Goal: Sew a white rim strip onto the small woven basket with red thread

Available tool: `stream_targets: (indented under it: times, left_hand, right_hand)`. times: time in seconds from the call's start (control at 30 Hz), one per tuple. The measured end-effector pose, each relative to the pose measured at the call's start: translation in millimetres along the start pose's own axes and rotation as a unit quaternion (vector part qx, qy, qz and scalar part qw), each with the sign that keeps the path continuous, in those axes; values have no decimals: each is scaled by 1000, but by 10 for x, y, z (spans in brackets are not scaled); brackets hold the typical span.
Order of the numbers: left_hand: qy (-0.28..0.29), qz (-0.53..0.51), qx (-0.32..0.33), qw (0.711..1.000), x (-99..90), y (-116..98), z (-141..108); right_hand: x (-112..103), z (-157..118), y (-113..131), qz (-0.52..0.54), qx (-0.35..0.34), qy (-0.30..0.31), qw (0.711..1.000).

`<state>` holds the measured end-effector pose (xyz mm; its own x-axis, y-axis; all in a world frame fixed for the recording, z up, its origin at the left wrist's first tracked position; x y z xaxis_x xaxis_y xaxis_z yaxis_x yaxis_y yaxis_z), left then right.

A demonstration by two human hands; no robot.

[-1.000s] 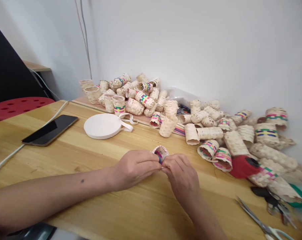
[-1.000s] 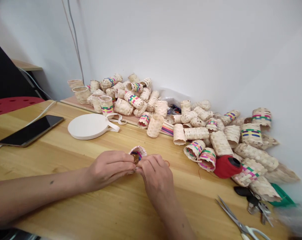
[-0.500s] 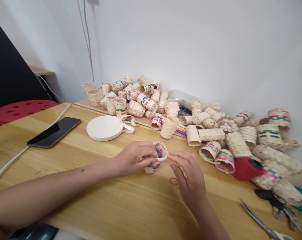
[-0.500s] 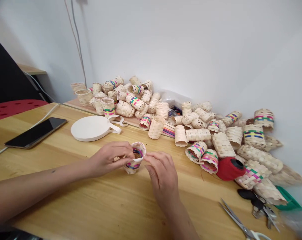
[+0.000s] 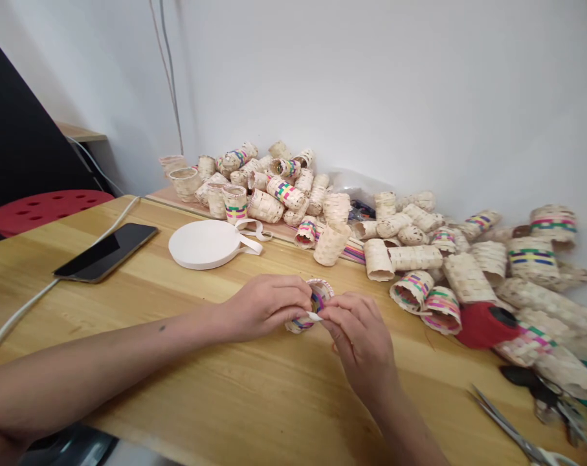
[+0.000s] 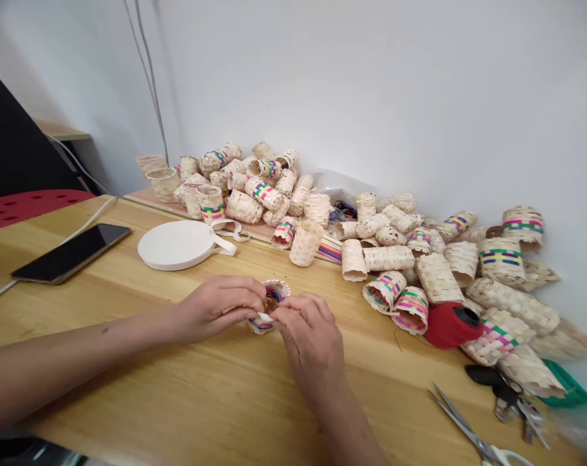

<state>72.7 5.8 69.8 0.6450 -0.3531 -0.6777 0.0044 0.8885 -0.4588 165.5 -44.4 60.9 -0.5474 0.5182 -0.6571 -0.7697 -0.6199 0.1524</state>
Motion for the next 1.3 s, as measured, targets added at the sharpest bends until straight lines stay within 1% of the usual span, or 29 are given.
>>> stream_targets:
  times: [0.13,0.2,0.33,0.47,0.57,0.7,0.83,1.0,1.1,1.17,1.23,1.27,1.3]
  left_hand:
    - [-91,54,43,993,-62,-116,-92]
    - [-106,67,50,991,-54,-152,-116]
    - [-98,43,46,993,-43,-175,-97]
    - [-89,5,33,995,-55,-161,-60]
    - [-55,-13,-2,998,-10,-89,-26]
    - [-6,-29,-57,998,33,27,4]
    - [21,-36,-75,996,27,64,21]
    - [27,-39,-83,995,33,68,16]
    - [4,-41,-80,996,28,74,-2]
    - [-17,-46,-70,996,15,69,-13]
    - [-27,-48,-72,996,5,92,-16]
    - [-29,-49,-80,995,-2,118,-14]
    - [-31,-49,-91,994,-16,152,-10]
  right_hand:
    - [151,-26,1,-55,-15,44,997]
    - [159,-23,6,-68,-17,45,996]
    - [17,28,50,-55,-3,11,998]
    - [-33,58,86,-11,15,12,1000]
    - [-29,49,73,13,25,10,1000]
    - [-75,37,61,24,11,-11,1000]
    - [-114,28,29,26,13,-28,999]
    - [-3,23,30,31,27,-9,999]
    - [43,25,48,32,36,-12,999]
    - [38,25,39,39,33,-14,999]
    - [-54,1,-90,41,53,-28,997]
    - [-153,-35,-230,35,86,-48,995]
    - [-279,-96,-412,24,132,-74,988]
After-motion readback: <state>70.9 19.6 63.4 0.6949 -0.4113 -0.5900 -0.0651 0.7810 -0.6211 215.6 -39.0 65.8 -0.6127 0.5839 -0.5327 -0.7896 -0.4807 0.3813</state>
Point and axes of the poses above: each hand's wrist, its own z-axis towards the middle knuckle, its own x-axis out of the palm, y = z × x, the point moved 10 cm from there along z, towards the middle knuckle, and after that the axes turned 7 degrees about -x, right-handed, at the moved point
